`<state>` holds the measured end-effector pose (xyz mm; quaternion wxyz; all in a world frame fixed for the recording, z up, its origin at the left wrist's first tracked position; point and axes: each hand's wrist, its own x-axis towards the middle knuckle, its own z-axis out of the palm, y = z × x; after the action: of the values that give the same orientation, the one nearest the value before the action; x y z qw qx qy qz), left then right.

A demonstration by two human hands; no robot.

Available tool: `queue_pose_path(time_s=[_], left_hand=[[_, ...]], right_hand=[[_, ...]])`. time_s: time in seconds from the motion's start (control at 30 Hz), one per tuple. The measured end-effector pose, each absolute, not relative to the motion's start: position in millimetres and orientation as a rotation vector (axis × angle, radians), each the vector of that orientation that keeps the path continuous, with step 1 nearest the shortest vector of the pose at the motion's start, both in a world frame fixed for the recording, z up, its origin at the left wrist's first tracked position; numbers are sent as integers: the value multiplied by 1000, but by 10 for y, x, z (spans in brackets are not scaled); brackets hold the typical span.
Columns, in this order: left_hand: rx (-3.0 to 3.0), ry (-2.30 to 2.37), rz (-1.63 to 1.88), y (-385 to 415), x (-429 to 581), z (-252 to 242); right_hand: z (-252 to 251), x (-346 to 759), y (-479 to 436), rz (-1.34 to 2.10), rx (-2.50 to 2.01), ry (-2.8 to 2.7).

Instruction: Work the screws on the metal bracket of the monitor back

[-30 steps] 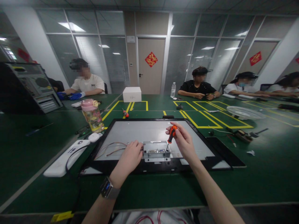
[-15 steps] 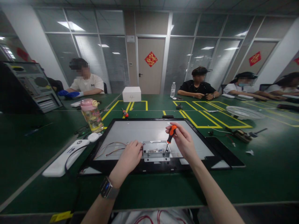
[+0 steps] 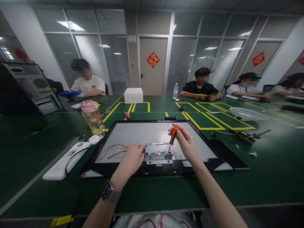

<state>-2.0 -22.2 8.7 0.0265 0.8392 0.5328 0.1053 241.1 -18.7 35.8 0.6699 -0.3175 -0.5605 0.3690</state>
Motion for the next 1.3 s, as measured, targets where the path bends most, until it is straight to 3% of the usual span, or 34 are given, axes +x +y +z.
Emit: queue_pose_path(time_s=[0.8,1.3], left_hand=[[2580,1652,310,-219,-21,89],[2580,1648,322,-232,-13,109]], right_hand=[[332,2417,-160,666,-819,-1223],[308,2443,-142,830,-737,-1224]])
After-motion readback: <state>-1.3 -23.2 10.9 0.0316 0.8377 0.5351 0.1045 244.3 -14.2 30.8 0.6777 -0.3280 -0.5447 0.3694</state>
